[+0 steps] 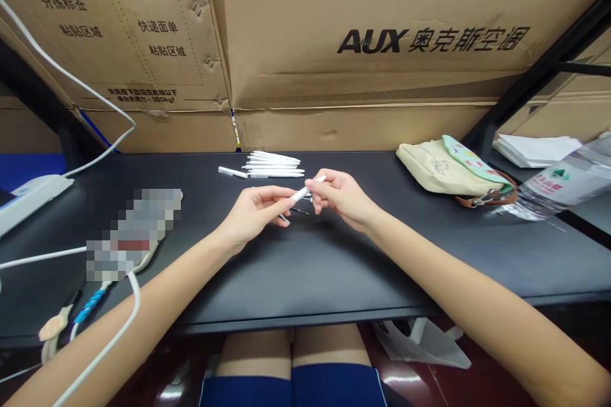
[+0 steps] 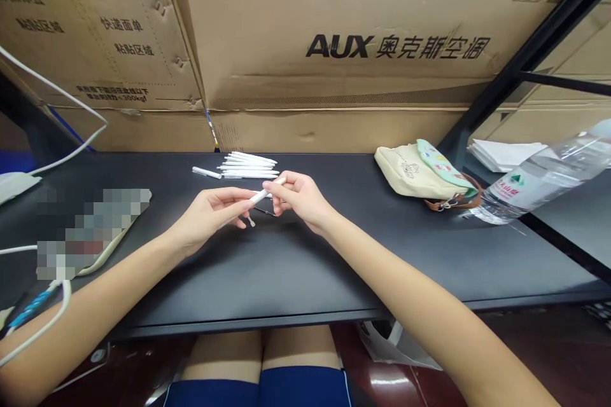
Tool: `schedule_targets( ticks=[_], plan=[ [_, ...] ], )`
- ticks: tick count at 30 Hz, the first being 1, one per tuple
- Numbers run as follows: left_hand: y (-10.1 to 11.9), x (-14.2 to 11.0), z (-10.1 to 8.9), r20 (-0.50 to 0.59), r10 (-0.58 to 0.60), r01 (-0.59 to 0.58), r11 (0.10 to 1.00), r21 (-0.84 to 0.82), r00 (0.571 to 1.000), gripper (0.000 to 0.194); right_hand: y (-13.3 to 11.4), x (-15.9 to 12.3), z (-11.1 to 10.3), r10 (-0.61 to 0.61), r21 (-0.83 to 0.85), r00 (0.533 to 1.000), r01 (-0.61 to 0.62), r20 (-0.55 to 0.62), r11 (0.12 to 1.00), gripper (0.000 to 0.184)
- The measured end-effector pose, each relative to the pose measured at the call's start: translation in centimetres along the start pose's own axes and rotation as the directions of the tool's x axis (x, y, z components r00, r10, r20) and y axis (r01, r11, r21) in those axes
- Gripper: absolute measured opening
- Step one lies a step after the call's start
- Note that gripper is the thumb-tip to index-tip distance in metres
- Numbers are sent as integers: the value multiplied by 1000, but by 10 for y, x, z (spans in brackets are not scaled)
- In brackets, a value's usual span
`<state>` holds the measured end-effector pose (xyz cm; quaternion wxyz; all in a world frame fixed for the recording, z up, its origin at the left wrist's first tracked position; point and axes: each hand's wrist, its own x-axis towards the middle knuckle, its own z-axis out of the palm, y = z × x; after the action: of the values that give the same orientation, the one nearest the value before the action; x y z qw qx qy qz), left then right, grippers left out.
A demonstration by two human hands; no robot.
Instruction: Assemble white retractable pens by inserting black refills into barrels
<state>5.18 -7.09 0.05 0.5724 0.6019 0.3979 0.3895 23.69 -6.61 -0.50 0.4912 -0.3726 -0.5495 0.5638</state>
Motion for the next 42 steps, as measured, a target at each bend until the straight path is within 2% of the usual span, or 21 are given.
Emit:
schedule_targets(
  ticks=[8,12,17,25,30,33,42],
  plan=[
    [4,-1,4,-88,39,-38,999,12,995,33,-1,-1,5,-4,53,996,9,-89,999,37],
    [2,2,1,-182,-31,6,991,-137,983,33,-2,-1,3,-47,80,985,61,-168,995,33],
    [2,7,-8,-312,-94,-22,937,-348,945,28,-4,1,-3,-91,77,968,112,-235,991,28],
    [1,9,-9,-460,-98,-126,893,-433,883,22,-4,-2,-1,-134,67,975,148,-178,987,24],
    [2,10,-10,-597,-56,-246,877,-412,800,28,0,-5,7,-174,-30,981,172,-89,985,27],
    [1,10,-10,-650,-58,-275,875,-398,758,34,2,-8,12,-150,-63,987,147,-52,987,30],
    [2,10,-11,-657,-46,-258,897,-359,752,25,3,-10,11,-137,-87,991,136,-6,987,31]
  ],
)
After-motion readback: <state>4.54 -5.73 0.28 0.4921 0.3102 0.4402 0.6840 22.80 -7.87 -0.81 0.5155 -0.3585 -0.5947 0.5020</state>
